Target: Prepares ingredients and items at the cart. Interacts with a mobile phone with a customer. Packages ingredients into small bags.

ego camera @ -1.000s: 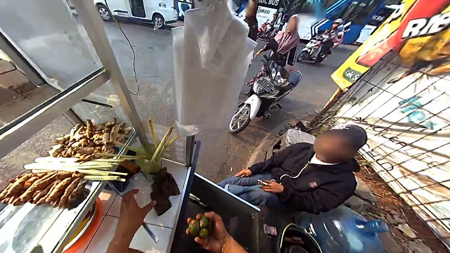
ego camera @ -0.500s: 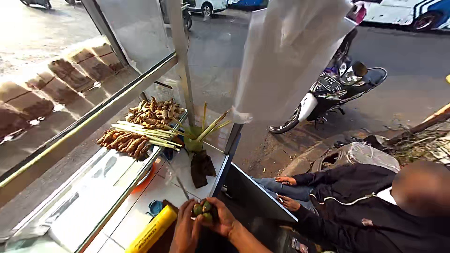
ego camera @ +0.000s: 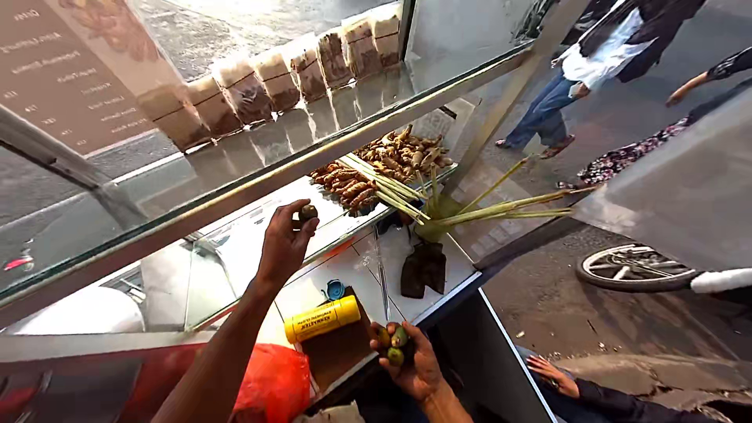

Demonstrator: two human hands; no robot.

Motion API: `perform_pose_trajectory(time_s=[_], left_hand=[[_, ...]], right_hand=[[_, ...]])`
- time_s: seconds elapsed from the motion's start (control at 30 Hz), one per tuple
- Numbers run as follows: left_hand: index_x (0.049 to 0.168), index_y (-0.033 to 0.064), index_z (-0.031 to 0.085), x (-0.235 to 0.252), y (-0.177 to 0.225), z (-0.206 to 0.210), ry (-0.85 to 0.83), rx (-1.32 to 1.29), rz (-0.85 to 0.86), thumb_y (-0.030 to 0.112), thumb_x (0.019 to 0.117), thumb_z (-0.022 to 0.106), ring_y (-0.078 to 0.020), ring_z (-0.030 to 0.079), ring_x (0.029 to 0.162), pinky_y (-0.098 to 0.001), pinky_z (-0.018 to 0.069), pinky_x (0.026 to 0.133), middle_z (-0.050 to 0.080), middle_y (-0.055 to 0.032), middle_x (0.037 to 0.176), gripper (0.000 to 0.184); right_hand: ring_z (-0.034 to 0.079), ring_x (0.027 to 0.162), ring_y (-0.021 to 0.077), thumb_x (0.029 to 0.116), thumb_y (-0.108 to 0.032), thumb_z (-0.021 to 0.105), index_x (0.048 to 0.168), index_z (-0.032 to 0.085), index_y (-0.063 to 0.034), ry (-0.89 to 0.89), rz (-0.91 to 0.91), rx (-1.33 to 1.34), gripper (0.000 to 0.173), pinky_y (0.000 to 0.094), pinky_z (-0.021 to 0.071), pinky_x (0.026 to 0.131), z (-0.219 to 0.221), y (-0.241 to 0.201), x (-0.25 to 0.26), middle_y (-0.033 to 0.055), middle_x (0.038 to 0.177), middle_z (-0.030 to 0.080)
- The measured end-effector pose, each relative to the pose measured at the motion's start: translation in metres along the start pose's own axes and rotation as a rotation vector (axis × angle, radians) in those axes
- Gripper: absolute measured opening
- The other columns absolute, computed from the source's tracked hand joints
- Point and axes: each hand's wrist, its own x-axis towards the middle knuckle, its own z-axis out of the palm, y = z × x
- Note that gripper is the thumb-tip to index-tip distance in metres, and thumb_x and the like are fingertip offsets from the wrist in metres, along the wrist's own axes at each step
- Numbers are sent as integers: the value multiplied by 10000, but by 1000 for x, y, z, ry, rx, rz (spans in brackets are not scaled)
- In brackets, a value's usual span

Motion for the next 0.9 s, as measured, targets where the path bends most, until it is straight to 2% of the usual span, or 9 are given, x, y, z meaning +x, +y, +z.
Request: perform_pose_trajectory(time_s=[0.33,0.5,0.6,0.63,0.67,0.7,0.77,0.83,0.9], left_hand=[[1281,-25,623,134,-79,-2,-128,550,-259,225,1003,658,-453,638,1152,-645,449,1035,663,-283,1216,375],[1170,-43,666,141,-95,15,-74,704,-246,223,978,681,-466,641,1139,-644,481,987,675,-294,1153,329],[1450,-33,473,160,-21,7,-538,823,-629,213,1088,500,-406,427,1440,-554,337,1161,482,-270,1501,438],[1386,-33,539,151,-34,12,-433,873,-512,228,1085,504,-419,502,1374,-573,382,1126,556,-273,1421,400],[1132,-38,684,136,-80,26,-68,908,-183,230,1022,604,-448,667,1104,-621,508,956,696,-277,1126,300],[1065,-36,696,134,-97,32,51,900,-48,231,1009,622,-460,688,1015,-643,531,886,704,-279,1043,283],[1359,-61,552,143,-18,22,-343,841,-419,220,1095,478,-458,520,1338,-608,398,1091,563,-314,1383,392],[1392,-90,515,143,32,27,-376,749,-588,155,1089,481,-462,445,1408,-592,344,1135,497,-334,1452,391],[1395,-87,516,144,32,27,-373,743,-594,167,1087,491,-454,438,1418,-583,330,1151,490,-329,1464,400]], right_hand=[[767,928,340,969,-338,623,943,724,-40,162,-25,94,316,390,649,627,-25,-3,-12,240,1191,718],[771,908,335,963,-333,626,933,723,-51,182,-65,106,299,381,646,619,-32,-7,-17,243,1193,718],[774,900,323,1004,-350,551,923,733,-64,185,-76,89,349,367,647,625,-32,-8,-18,232,1181,728],[774,895,324,1004,-354,547,921,736,-62,196,-77,93,358,369,647,619,-31,-8,-19,232,1174,730],[774,892,327,1002,-358,552,920,734,-56,206,-75,100,362,372,646,615,-31,-8,-19,236,1171,729],[773,890,331,1005,-357,545,917,729,-54,213,-76,102,365,373,645,612,-30,-7,-19,239,1170,729],[774,894,326,1012,-347,528,912,728,-64,210,-82,89,361,367,645,619,-28,-7,-18,233,1173,730],[773,902,331,1011,-336,532,910,733,-65,202,-83,87,353,372,647,629,-28,-9,-18,235,1180,728],[772,903,341,1017,-340,525,914,730,-57,214,-93,91,364,379,649,629,-29,-10,-17,244,1174,726]])
